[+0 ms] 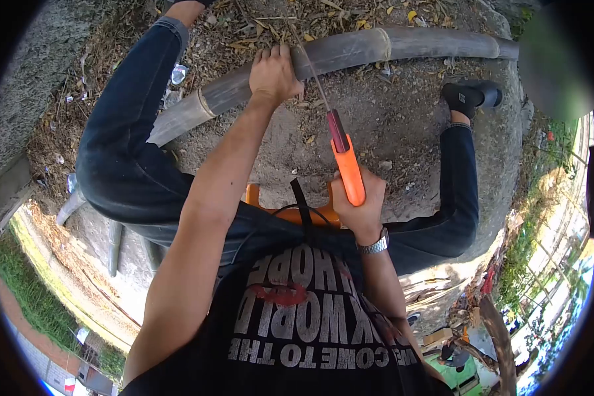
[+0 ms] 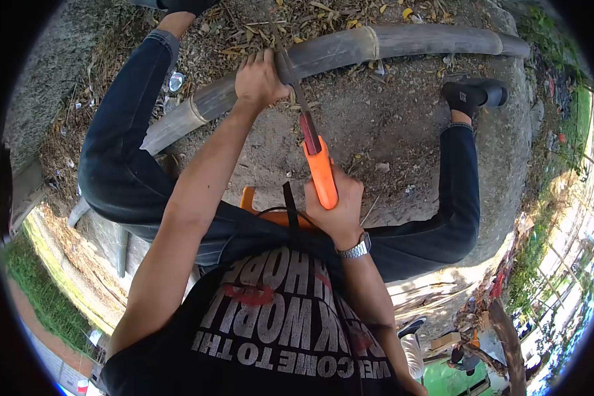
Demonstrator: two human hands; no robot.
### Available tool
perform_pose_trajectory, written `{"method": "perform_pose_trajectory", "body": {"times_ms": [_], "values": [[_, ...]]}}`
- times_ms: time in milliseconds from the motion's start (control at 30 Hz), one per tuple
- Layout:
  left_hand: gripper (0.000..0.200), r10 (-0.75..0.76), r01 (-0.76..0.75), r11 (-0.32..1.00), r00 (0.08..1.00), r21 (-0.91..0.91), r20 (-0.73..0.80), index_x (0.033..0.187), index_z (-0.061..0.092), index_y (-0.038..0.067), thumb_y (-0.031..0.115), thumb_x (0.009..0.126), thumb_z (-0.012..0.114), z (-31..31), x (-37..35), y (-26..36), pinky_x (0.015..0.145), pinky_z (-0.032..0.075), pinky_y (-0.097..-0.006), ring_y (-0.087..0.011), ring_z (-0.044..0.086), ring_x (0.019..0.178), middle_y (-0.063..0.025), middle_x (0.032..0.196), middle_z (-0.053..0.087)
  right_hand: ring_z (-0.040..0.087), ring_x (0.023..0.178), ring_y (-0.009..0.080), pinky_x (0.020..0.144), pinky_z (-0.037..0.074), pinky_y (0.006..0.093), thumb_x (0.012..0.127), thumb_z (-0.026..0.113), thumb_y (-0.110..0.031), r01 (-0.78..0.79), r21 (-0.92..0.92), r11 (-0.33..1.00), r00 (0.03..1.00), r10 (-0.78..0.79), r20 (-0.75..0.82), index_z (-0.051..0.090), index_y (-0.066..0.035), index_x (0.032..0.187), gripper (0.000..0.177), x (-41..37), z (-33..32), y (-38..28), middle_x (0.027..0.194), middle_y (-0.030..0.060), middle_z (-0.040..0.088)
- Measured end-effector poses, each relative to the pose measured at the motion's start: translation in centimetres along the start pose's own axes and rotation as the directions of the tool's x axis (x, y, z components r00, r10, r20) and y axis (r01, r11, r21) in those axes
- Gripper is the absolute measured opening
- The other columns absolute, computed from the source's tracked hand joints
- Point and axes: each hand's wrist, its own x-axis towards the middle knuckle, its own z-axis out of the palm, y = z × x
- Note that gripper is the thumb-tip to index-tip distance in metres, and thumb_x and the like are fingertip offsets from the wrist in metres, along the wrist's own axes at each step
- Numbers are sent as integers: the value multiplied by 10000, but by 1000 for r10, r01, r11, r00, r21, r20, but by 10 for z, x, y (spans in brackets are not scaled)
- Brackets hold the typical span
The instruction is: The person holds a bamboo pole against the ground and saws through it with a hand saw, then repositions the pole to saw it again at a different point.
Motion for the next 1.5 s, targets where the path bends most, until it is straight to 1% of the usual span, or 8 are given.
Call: {"method": "perform_pose_trajectory", "body": {"times_ms": [167, 333, 500, 633, 1100, 1267, 1333, 1500], "values": [[859, 35, -28, 995, 996, 97, -81, 1367, 557, 2, 390, 655, 840, 5, 29, -6, 1180, 459, -461, -388, 639, 1279, -209, 1297, 679, 727, 650, 134, 638, 559, 274, 832, 692, -38, -122, 167, 978, 992, 122, 9, 772, 59, 1162, 353, -55, -40, -1, 750, 123, 733], [814, 34, -34, 999, 999, -7, 17, 1302, 561, -34, 458, 710, 826, -23, 44, -3, 1200, 426, -467, -395, 638, 1266, -234, 1297, 660, 615, 590, 454, 567, 510, 455, 831, 742, -110, 254, -13, 967, 967, -254, -9, 591, -7, 777, 191, 97, 43, -10, 659, 208, 613], [696, 69, -53, 996, 976, 78, -207, 1218, 598, -14, 465, 747, 776, 9, 44, -11, 1122, 478, -472, -388, 668, 1190, -228, 1227, 691, 667, 540, 305, 561, 529, 381, 813, 726, -62, 88, 44, 995, 994, -90, 57, 670, 12, 850, 100, 21, -13, -17, 643, 148, 628], [653, 42, -38, 998, 996, 52, -82, 1187, 600, -5, 368, 680, 772, 1, 45, -11, 1135, 468, -446, -383, 671, 1204, -215, 1243, 689, 676, 532, 252, 552, 528, 356, 809, 712, -51, -29, 41, 999, 995, 25, 96, 689, 5, 869, 85, -5, -24, -21, 649, 131, 639], [821, 61, -58, 998, 993, 30, -101, 1329, 574, -6, 326, 628, 844, -2, 41, -10, 1168, 437, -476, -365, 638, 1240, -188, 1265, 670, 645, 525, 201, 544, 490, 304, 829, 702, -20, -47, 123, 991, 999, 44, 28, 731, 37, 949, 136, -10, -31, -23, 654, 101, 620], [802, 68, -65, 998, 991, 28, -118, 1334, 569, -21, 327, 655, 815, -2, 47, -8, 1161, 443, -488, -375, 650, 1226, -195, 1266, 673, 607, 549, 408, 543, 477, 437, 829, 718, -97, 223, 36, 974, 975, -222, -21, 596, -6, 754, 169, 104, 41, -22, 647, 180, 594], [767, 47, -47, 999, 999, -3, -14, 1335, 564, -36, 298, 677, 774, -7, 48, -11, 1168, 442, -493, -381, 655, 1218, -199, 1255, 678, 637, 554, 381, 547, 494, 421, 828, 712, -69, 220, -25, 975, 976, -220, 3, 634, 1, 790, 112, 90, 35, -18, 664, 171, 623], [722, 41, -33, 996, 994, 79, -98, 1298, 590, 2, 329, 681, 772, 0, 42, -8, 1162, 466, -460, -397, 651, 1258, -212, 1261, 693, 675, 559, 279, 566, 522, 365, 848, 705, -32, -95, 168, 981, 995, 98, -12, 700, 20, 867, 56, -2, -24, -27, 698, 149, 674]]}}
